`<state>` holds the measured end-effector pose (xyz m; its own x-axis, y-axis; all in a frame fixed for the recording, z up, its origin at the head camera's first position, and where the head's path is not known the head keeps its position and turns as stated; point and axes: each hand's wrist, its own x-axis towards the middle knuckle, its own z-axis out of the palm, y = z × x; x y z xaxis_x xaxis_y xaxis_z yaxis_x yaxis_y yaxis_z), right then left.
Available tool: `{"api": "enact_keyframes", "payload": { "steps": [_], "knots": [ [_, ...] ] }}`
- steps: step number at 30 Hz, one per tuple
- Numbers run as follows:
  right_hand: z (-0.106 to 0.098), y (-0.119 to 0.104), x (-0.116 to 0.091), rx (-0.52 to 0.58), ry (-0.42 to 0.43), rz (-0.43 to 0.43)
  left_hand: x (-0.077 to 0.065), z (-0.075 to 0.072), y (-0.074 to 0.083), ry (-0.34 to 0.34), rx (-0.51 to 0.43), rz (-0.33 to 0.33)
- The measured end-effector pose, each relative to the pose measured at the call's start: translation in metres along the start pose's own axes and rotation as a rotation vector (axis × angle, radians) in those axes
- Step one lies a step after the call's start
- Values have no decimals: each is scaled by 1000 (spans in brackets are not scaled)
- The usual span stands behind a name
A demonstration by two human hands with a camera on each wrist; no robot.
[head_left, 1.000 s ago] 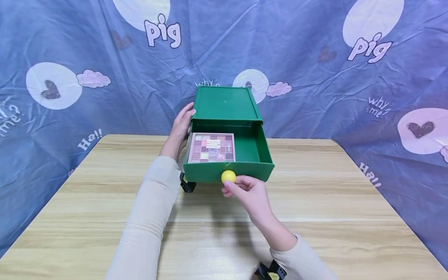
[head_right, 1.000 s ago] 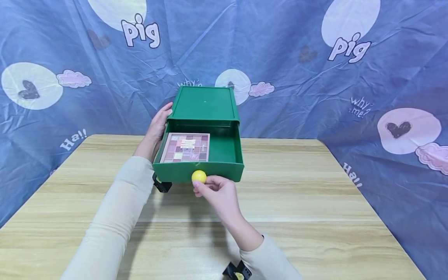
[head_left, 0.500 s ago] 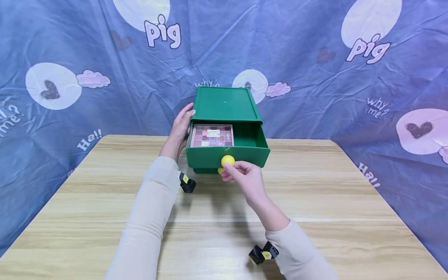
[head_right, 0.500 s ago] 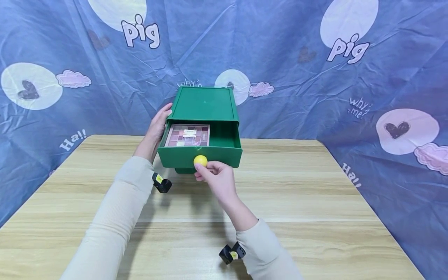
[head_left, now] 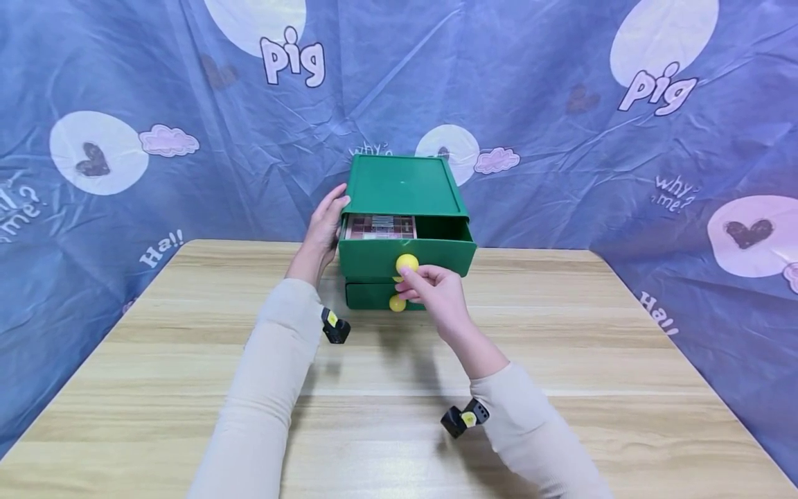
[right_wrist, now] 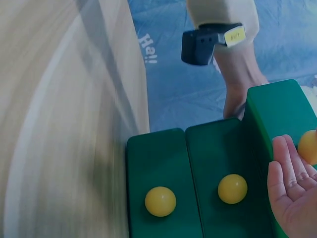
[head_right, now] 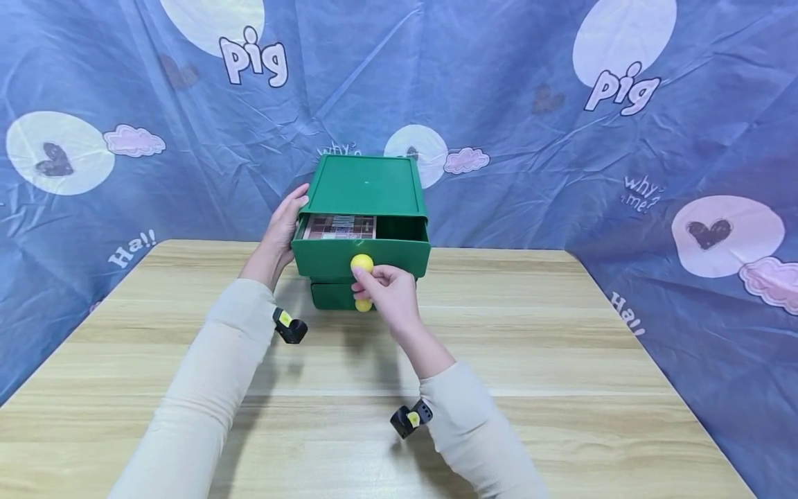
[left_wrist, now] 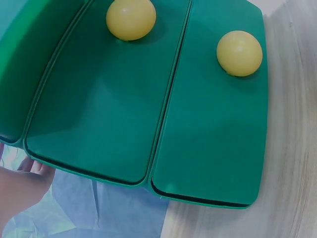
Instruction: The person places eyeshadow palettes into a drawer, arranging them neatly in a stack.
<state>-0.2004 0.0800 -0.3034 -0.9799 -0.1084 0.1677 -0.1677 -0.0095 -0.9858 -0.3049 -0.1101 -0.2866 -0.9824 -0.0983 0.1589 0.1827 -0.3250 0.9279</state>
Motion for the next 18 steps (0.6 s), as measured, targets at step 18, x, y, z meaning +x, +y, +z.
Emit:
{"api": "enact_keyframes", "payload": {
  "steps": [18],
  "knots": [
    [4,0,37,-100,25,21,0,0,0,2,-11,-14]
  ]
}}
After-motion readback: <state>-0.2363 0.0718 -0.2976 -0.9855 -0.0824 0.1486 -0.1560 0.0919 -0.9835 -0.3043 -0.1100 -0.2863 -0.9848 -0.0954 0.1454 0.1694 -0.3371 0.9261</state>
